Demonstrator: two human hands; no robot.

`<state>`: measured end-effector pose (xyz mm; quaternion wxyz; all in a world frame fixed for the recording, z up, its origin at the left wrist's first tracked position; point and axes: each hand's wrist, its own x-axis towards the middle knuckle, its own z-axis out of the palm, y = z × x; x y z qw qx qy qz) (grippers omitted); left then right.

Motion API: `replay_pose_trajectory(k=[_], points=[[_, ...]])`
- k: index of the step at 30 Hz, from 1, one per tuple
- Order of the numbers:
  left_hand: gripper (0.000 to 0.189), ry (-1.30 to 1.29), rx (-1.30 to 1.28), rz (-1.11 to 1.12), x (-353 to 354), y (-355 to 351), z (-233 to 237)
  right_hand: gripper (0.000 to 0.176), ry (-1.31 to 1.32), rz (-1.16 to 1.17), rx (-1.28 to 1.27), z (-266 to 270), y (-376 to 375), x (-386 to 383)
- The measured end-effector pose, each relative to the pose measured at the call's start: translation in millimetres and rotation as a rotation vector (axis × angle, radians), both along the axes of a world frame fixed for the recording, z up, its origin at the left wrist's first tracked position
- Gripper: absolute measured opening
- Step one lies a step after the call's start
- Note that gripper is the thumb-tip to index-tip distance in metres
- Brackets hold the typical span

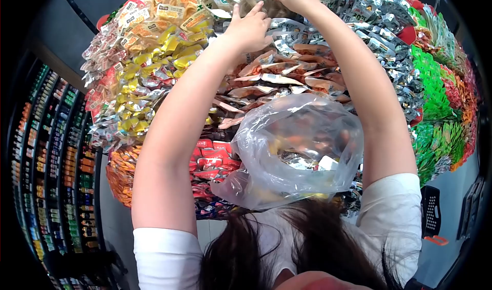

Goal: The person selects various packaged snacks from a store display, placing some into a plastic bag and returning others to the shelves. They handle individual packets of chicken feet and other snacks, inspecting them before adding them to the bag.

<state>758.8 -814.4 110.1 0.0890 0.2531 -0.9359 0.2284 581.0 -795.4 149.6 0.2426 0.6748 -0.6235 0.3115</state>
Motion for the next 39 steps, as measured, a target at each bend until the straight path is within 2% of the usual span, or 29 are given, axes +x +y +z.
replay_pose_trajectory(k=[2, 4, 6, 7, 8, 10, 11, 12, 14, 16, 17, 18, 20, 22, 24, 25, 26, 28, 29, 30, 32, 33, 35, 36, 38, 39], points=[[0.049, 0.013, -0.025, -0.061, 16, 2, 3, 0.024, 0.028, 0.001, -0.111, -4, 7, 3], [0.045, 0.137, 0.073, -0.243, 46, 34, 17, 0.029, -0.002, 0.002, -0.158, 1, 22, 7], [0.042, 0.204, 0.070, -0.298, 77, 62, 27, 0.033, 0.299, -0.049, -0.353, 3, 28, -1], [0.041, 0.298, 0.316, -0.317, 95, 84, 36, 0.034, 0.279, -0.047, -0.249, 13, 44, 5], [0.039, 0.389, 0.566, -0.330, 110, 103, 41, 0.034, 0.204, 0.085, -0.264, 22, 60, 12], [0.033, 0.564, 0.936, -0.298, 134, 136, 36, 0.031, 0.183, 0.202, -0.250, 39, 117, 45], [0.029, 0.603, 1.160, -0.207, 143, 150, 33, 0.028, 0.148, 0.276, -0.114, 48, 147, 58], [0.026, 0.558, 1.096, -0.229, 149, 155, 25, 0.026, 0.112, 0.349, 0.022, 49, 174, 71], [0.025, 0.444, 1.160, -0.192, 151, 168, 20, 0.018, 0.098, 0.657, -0.070, 20, 216, 88], [0.025, 0.395, 1.452, -0.113, 147, 183, 19, 0.011, 0.100, 0.726, 0.285, 5, 262, 104], [0.026, 0.367, 1.339, -0.212, 145, 176, 1, 0.015, 0.161, 0.632, 0.428, -11, 274, 107], [0.026, 0.367, 1.350, -0.212, 144, 184, -2, 0.019, 0.222, 0.532, 0.567, -31, 281, 107], [0.029, 0.351, 0.816, -0.271, 139, 200, -6, 0.020, 0.264, 0.501, 0.673, -65, 289, 102], [0.030, 0.392, 0.748, -0.308, 136, 218, -8, 0.025, 0.245, 0.502, 0.667, -77, 302, 103], [0.027, 0.284, 0.575, -0.219, 137, 234, -7, 0.033, 0.340, 0.428, 0.883, -79, 314, 109], [0.032, 0.151, 0.584, -0.112, 137, 236, -5, 0.047, 0.357, 0.437, 0.877, -78, 320, 111], [0.032, 0.148, 0.586, -0.106, 139, 237, -6, 0.047, 0.354, 0.443, 0.877, -84, 324, 108], [0.039, 0.093, 0.860, -0.055, 145, 234, -12, 0.059, 0.418, 0.344, 0.543, -95, 333, 106], [0.046, 0.106, 0.843, -0.077, 149, 236, -14, 0.072, 0.412, 0.222, 0.759, -96, 336, 104], [0.049, 0.148, 0.801, -0.160, 155, 236, -19, 0.076, 0.392, 0.122, 0.857, -92, 338, 108], [0.061, 0.161, 0.953, -0.165, 169, 243, -22, 0.086, 0.356, 0.118, 0.819, -105, 341, 100], [0.061, 0.159, 0.972, -0.150, 173, 249, -23, 0.086, 0.351, 0.134, 0.836, -103, 345, 102], [0.070, 0.263, 1.341, -0.083, 180, 262, -23, 0.080, 0.315, 0.134, 0.882, -92, 351, 106], [0.070, 0.268, 1.350, -0.072, 181, 268, -28, 0.080, 0.317, 0.146, 0.891, -95, 350, 107], [0.074, 0.608, 1.563, -0.230, 182, 279, -39, 0.071, 0.213, 0.288, 0.712, -101, 345, 108], [0.071, 0.649, 1.490, -0.249, 180, 284, -38, 0.063, 0.187, 0.376, 0.685, -103, 342, 109]])
